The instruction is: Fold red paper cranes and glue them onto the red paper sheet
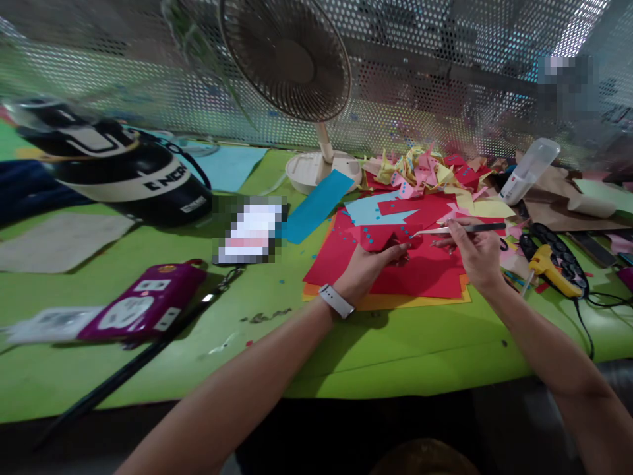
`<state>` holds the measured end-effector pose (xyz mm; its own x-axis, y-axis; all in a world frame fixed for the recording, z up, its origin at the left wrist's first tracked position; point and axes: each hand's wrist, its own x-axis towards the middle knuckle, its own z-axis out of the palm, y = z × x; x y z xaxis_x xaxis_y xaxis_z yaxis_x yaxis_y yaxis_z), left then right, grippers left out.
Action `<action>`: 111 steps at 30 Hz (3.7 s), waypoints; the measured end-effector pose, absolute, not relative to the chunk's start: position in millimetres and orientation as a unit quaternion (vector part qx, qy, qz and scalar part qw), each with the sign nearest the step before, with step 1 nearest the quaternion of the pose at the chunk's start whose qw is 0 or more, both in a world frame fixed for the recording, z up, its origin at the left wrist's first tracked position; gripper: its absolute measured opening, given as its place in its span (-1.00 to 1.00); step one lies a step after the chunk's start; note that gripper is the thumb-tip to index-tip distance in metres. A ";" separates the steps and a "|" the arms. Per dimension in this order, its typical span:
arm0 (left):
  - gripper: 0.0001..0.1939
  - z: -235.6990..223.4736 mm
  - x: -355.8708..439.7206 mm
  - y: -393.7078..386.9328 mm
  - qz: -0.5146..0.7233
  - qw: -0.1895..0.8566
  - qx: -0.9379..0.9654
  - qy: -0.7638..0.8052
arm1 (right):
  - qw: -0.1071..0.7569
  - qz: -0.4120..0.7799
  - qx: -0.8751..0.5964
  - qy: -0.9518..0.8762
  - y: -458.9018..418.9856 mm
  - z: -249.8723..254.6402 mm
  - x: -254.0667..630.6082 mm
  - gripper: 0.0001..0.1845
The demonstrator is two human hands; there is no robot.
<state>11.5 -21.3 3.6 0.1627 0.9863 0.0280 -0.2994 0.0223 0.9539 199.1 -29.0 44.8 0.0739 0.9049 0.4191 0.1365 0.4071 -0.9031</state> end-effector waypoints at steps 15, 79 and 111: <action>-0.68 5.0 12.0 -20.8 0.520 0.618 0.448 0.383 | 0.585 0.310 -0.442 -0.605 -31.7 48.3 199.5 -0.62; -0.73 3.9 9.6 -21.2 0.491 0.617 0.482 0.382 | 0.485 0.048 -0.370 -0.791 -38.0 52.0 208.8 -0.88; -0.72 2.9 8.4 -21.8 0.512 0.643 0.461 0.335 | 0.606 0.377 -0.428 -0.555 -22.4 35.4 202.1 -0.64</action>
